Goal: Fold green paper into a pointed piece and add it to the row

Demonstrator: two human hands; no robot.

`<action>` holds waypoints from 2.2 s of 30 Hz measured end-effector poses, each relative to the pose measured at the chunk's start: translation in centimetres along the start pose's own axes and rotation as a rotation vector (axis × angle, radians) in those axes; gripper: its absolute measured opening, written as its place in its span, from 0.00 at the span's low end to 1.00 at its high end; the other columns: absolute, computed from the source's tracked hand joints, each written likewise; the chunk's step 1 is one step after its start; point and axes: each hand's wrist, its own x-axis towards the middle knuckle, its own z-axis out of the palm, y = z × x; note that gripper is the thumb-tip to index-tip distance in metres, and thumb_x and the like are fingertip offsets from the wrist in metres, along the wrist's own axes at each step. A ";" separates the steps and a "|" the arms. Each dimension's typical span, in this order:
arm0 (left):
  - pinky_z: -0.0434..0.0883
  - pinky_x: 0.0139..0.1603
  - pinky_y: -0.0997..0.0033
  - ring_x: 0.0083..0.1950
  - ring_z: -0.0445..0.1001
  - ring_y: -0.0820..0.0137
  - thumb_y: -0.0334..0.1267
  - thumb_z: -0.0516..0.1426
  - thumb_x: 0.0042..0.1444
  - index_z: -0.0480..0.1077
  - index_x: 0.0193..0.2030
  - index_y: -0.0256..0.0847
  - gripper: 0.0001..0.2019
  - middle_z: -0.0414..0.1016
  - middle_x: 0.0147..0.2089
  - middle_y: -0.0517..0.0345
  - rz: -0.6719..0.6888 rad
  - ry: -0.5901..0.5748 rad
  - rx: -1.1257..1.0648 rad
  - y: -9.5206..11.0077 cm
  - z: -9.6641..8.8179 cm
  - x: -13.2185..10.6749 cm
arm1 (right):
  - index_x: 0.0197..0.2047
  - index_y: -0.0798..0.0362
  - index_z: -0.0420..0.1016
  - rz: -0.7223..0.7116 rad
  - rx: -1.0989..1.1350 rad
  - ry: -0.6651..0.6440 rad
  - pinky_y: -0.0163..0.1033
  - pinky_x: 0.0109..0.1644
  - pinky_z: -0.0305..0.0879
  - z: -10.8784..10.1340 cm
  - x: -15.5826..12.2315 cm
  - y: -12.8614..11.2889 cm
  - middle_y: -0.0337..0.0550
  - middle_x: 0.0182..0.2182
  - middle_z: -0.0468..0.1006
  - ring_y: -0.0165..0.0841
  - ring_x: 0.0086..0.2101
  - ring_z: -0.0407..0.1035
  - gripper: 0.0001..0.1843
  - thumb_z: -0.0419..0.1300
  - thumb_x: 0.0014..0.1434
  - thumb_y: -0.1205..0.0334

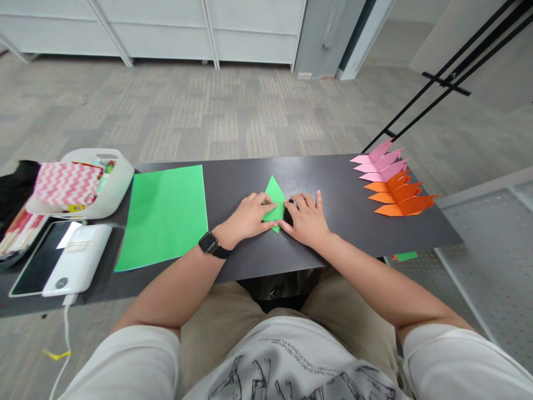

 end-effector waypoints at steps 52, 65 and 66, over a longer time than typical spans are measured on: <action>0.69 0.53 0.59 0.50 0.76 0.62 0.42 0.61 0.73 0.84 0.49 0.50 0.08 0.81 0.52 0.55 0.368 0.051 0.178 -1.2 -1.4 0.9 | 0.60 0.34 0.85 -0.135 0.468 -0.025 0.79 0.76 0.49 3.1 2.8 7.0 0.38 0.64 0.82 0.48 0.67 0.68 0.31 0.56 0.65 0.74; 0.71 0.53 0.60 0.49 0.77 0.63 0.40 0.55 0.76 0.84 0.47 0.48 0.13 0.83 0.49 0.53 0.401 0.096 0.161 -0.6 -0.6 1.2 | 0.61 0.34 0.85 -0.139 0.460 -0.021 0.79 0.75 0.49 3.1 2.9 7.1 0.38 0.63 0.83 0.49 0.66 0.70 0.31 0.56 0.64 0.73; 0.71 0.54 0.59 0.49 0.77 0.63 0.40 0.55 0.76 0.84 0.47 0.47 0.14 0.83 0.49 0.53 0.395 0.100 0.155 -0.6 -0.5 1.2 | 0.61 0.34 0.85 -0.144 0.460 -0.025 0.79 0.75 0.49 3.0 2.9 7.1 0.38 0.63 0.83 0.49 0.66 0.70 0.30 0.57 0.64 0.72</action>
